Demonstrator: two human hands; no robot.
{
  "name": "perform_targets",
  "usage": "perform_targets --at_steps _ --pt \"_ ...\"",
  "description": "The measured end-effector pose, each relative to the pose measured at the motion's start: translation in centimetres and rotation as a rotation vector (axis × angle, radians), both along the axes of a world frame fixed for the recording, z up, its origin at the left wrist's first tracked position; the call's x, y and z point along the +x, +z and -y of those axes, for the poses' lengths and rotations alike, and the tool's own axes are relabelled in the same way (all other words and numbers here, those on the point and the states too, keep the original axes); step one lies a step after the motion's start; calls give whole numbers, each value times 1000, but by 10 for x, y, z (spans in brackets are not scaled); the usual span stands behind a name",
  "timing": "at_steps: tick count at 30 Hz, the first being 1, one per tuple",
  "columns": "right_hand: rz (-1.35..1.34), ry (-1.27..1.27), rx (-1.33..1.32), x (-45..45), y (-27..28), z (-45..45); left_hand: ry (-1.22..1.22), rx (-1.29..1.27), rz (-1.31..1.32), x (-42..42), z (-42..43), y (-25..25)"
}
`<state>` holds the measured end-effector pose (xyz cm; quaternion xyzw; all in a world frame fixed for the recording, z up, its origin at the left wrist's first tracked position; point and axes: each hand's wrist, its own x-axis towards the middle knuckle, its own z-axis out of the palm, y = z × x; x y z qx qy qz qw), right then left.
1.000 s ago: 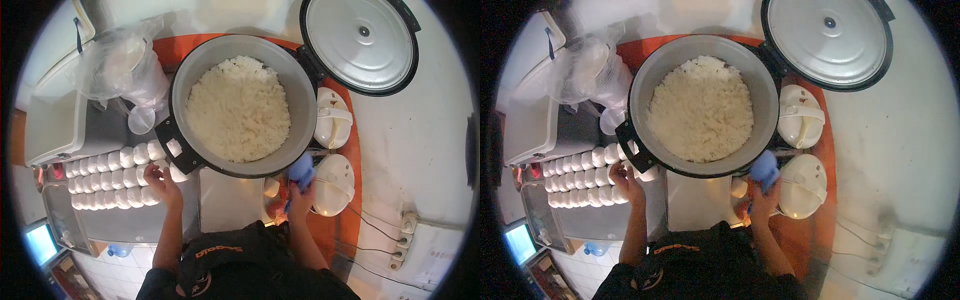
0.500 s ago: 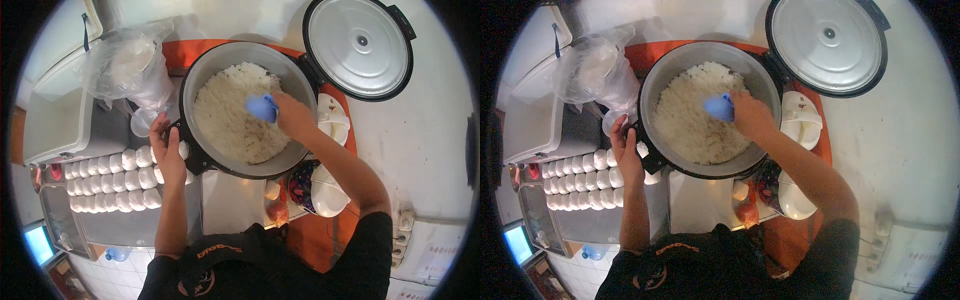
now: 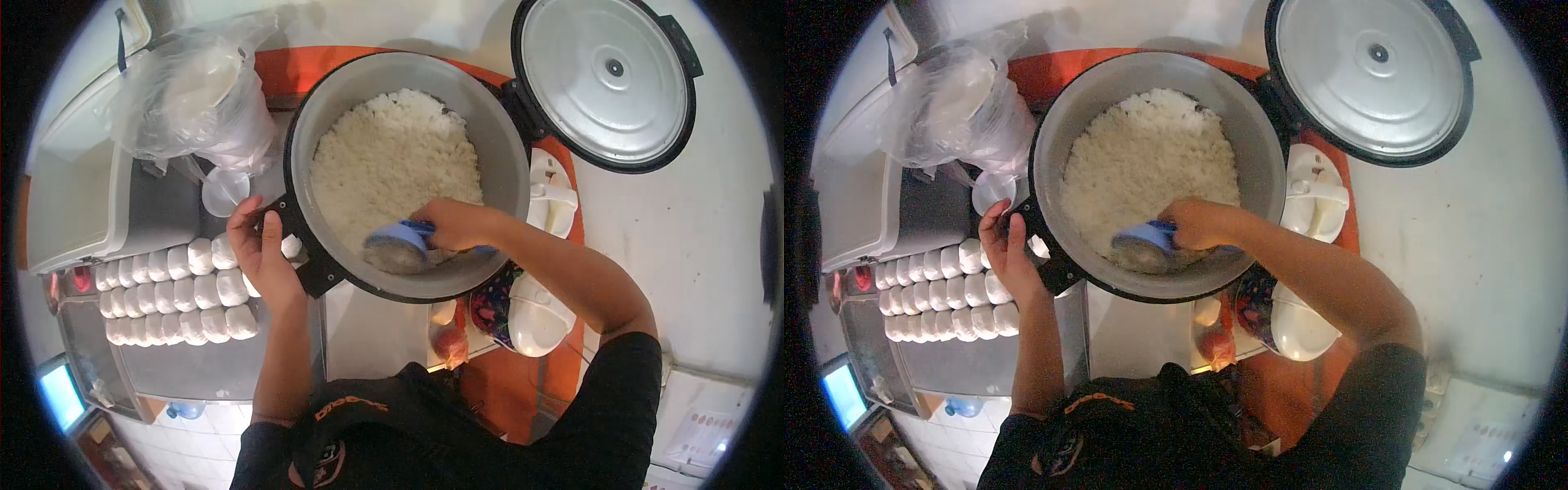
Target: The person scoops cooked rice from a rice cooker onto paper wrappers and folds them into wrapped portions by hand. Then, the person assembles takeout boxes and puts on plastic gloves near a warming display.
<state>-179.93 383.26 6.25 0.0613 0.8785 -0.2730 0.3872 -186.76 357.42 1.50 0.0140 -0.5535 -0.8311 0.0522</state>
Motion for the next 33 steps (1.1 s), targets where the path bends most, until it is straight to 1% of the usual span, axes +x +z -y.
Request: perform_targets --at_steps 2,5,8,11,12,14,17,20,23,26,27,29,31,32,33 --pt "183 -271 -100 -14 8 29 1 2 -9 2 0 0" --pt "54 -339 -110 -26 24 37 -15 9 -25 -1 1 -1" --pt "-630 -15 159 -23 -3 12 -25 -12 -13 1 4 -2" --pt "-424 -38 355 -16 -20 24 -39 -19 -7 -1 3 -2" --pt "-388 -32 333 -14 -19 24 -32 -16 -2 -1 2 -2" --pt "-296 -14 275 -7 -18 27 -22 -28 3 2 4 -5" --pt "-81 147 200 -8 1 26 -24 -34 -27 -1 3 -5" --pt "-90 19 -57 -6 9 17 -37 -23 -18 0 4 -7" --pt "114 -426 -294 -13 26 31 -29 -7 -19 1 4 -8" --pt "76 -695 -620 -20 24 40 -47 -3 -15 0 3 -6" --pt "85 -734 -668 -20 28 42 -59 -16 -20 0 6 -8" --pt "98 -811 -760 -13 41 41 -111 151 0 2 12 -12" --pt "5 -833 -826 7 59 34 -121 355 -22 16 19 -20" --pt "-40 -852 -856 22 68 32 -80 209 -53 27 27 -42" --pt "-68 -843 -863 40 79 32 -119 -11 -72 42 38 -75"
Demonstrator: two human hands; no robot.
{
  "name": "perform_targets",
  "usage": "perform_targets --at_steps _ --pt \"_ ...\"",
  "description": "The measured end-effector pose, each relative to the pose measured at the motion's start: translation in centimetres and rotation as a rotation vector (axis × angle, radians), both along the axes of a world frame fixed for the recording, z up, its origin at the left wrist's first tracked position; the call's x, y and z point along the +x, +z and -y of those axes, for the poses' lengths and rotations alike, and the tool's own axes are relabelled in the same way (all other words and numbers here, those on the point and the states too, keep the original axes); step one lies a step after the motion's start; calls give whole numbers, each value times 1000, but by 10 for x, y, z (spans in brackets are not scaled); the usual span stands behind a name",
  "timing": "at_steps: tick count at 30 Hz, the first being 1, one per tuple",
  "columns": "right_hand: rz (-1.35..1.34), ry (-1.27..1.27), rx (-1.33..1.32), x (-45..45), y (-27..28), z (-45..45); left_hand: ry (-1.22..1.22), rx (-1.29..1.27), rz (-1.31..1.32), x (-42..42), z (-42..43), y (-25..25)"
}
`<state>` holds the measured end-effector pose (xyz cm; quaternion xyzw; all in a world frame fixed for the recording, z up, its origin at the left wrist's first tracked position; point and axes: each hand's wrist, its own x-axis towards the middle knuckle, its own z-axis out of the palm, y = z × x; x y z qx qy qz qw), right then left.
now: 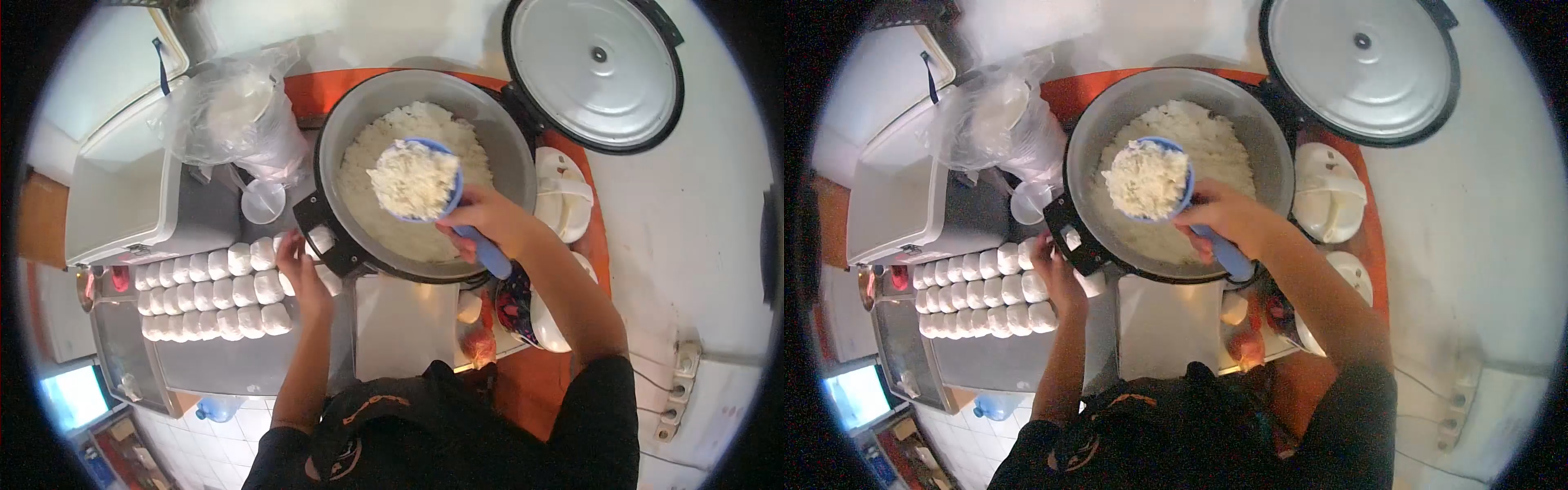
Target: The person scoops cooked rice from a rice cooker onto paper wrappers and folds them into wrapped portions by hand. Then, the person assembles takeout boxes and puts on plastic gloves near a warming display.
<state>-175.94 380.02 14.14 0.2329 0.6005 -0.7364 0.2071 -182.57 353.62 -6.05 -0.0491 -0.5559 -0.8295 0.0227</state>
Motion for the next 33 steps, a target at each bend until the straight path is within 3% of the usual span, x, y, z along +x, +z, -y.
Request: perform_targets --at_steps 2,4,5,8,9,10,12,14,15,18,21,24,27,30,33 --pt "-35 -13 5 42 17 8 -70 -445 -52 32 24 -56" --pt "47 -42 -87 86 18 26 -501 -845 -394 55 41 -58" --pt "96 -54 -142 109 15 38 -782 -1126 -419 63 43 -55" --pt "257 -88 -230 162 -43 71 -1078 -1274 -729 86 56 -73" --pt "264 -57 13 169 -58 86 -1148 -1327 -805 91 57 -75" --pt "264 -26 260 174 -79 103 -1160 -1358 -792 94 59 -79" --pt "-264 51 1052 218 -208 129 -1185 -1420 -767 99 60 -91" --pt "-282 212 1041 259 -291 149 -1173 -1399 -733 98 59 -93" --pt "-285 288 1028 271 -307 158 -1177 -1389 -715 99 62 -94" --pt "-162 347 944 261 -309 142 -1156 -1412 -735 102 62 -99" --pt "-106 169 1044 258 -296 162 -1163 -1511 -712 104 54 -96" --pt "-275 220 853 257 -305 144 -1157 -1586 -735 107 51 -90" --pt "-271 209 788 251 -276 124 -1167 -1520 -508 90 31 -111" --pt "-317 -151 762 253 -262 119 -636 -1658 -1064 101 19 -141" --pt "-154 -269 1046 246 -236 91 -626 -1475 -882 121 16 -151"
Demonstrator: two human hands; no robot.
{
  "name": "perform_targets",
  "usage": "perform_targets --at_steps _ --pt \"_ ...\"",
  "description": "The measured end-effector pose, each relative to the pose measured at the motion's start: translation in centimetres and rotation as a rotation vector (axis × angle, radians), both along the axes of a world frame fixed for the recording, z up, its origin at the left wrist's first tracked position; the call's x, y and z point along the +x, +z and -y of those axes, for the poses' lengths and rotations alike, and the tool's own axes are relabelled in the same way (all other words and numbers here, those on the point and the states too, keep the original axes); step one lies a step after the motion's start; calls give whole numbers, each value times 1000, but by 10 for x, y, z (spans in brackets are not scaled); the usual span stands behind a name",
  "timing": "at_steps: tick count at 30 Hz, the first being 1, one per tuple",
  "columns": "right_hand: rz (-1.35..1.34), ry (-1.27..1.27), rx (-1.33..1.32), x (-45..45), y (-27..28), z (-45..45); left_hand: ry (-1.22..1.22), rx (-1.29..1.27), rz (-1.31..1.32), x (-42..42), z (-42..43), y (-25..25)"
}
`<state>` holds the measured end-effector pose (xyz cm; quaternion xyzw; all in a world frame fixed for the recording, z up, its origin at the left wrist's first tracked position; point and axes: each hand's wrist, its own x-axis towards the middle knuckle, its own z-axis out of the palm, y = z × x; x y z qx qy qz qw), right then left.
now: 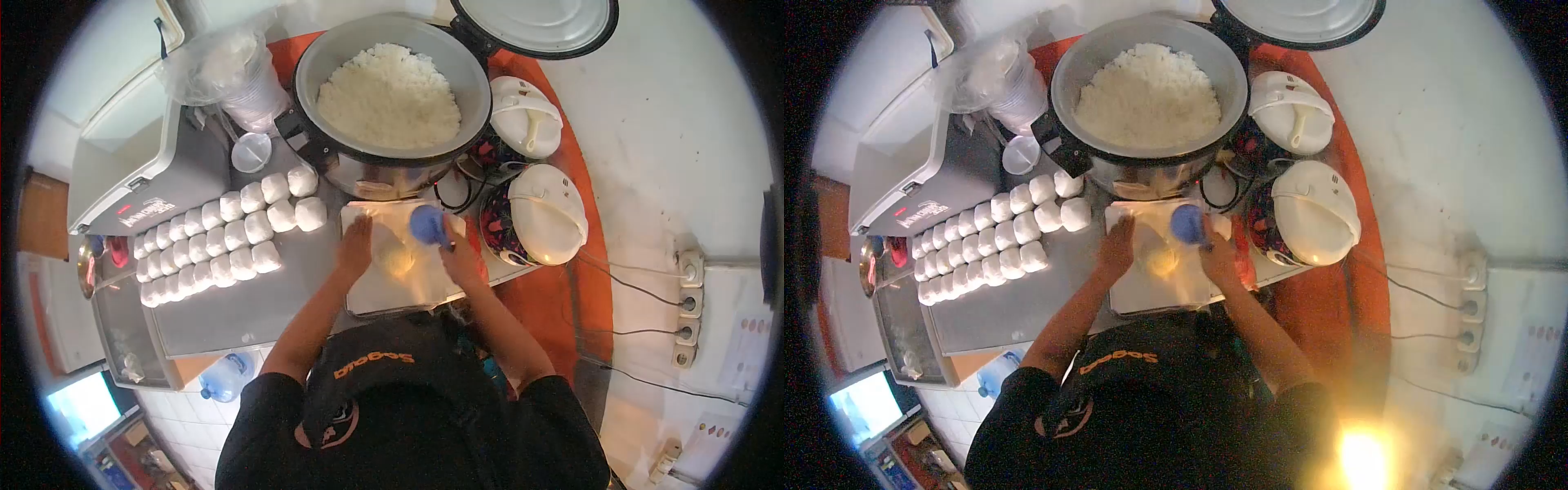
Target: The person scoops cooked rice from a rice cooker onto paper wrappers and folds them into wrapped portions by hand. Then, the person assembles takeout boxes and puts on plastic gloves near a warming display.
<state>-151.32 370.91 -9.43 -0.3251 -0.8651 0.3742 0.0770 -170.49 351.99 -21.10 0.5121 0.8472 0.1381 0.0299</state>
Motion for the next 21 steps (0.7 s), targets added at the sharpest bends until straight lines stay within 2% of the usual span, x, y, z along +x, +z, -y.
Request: perform_targets --at_steps 1,4,6,7,9,10,12,15,18,21 --pt "67 -88 97 -1 8 -9 6 -15 60 4 -1 2" --pt "-51 -78 286 -5 -31 -57 25 -89 260 8 -6 27" --pt "30 -162 329 -22 -38 -76 44 -173 415 4 -14 31" --pt "69 -203 350 -29 -39 -82 70 -130 281 4 -17 31" --pt "-110 -246 474 -42 -39 -84 120 -47 10 5 -21 15" --pt "-202 -269 536 -51 -39 -84 135 -64 5 6 -22 5" --pt "-147 -225 442 -63 -34 -68 168 -98 -2 10 -21 -15" --pt "-135 -67 214 -76 -53 -29 57 -225 -54 12 -15 -14" --pt "94 67 364 -90 -65 -3 72 -114 34 12 -11 -6" --pt "95 168 379 -99 -72 2 86 -144 118 11 -11 5"
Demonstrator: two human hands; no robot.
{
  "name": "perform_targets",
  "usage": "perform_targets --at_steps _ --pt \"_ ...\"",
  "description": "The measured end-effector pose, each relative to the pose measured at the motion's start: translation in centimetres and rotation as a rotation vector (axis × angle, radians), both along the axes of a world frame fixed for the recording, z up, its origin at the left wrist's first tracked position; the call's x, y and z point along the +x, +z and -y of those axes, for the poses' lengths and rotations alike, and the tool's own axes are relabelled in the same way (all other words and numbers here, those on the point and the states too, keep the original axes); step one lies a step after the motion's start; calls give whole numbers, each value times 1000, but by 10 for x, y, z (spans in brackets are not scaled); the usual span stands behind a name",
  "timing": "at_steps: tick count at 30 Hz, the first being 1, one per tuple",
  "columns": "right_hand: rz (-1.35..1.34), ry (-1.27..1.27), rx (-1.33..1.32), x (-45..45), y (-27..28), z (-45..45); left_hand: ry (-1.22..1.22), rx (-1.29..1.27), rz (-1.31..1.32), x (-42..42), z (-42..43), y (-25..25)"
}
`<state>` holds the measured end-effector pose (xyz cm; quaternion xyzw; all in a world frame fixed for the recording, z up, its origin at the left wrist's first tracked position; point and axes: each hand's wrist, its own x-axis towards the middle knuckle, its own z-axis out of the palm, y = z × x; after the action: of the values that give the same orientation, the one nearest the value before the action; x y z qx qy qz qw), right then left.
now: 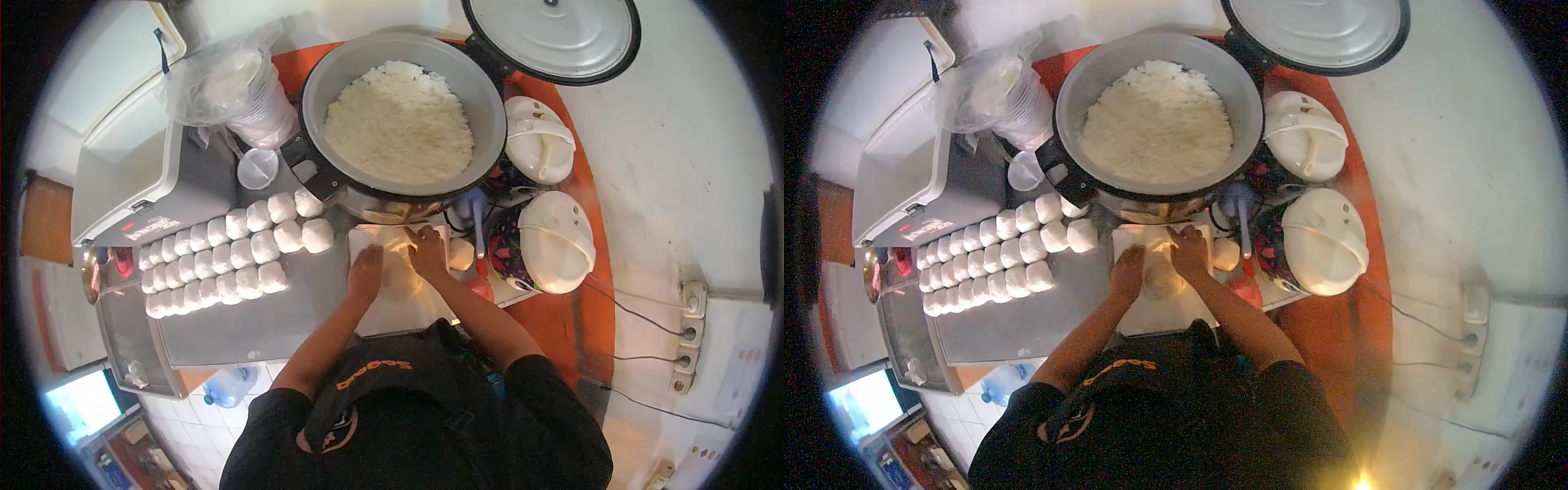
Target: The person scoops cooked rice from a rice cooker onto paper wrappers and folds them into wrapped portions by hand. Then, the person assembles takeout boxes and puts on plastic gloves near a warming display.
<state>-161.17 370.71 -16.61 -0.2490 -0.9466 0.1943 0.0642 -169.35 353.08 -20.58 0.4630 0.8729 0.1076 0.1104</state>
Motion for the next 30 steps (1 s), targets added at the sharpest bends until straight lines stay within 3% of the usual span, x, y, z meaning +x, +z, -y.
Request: perform_targets --at_steps 3,5,9,15,18,21,24,30 --pt "-16 56 9 -1 -7 -2 -110 165 -98 -2 11 -12" --pt "-29 35 20 -1 -4 -9 3 262 -42 -1 10 -12" --pt "-99 41 146 4 23 -4 0 534 -110 -14 -13 64" --pt "164 291 41 34 91 -2 -408 7 156 -26 -15 92" --pt "553 188 35 37 121 21 -506 94 43 -4 4 80" --pt "160 319 72 49 89 53 -424 126 -25 28 18 72" --pt "541 276 -80 63 69 58 -388 271 -42 38 27 70" --pt "444 307 -112 96 52 78 -391 161 -73 41 37 60"
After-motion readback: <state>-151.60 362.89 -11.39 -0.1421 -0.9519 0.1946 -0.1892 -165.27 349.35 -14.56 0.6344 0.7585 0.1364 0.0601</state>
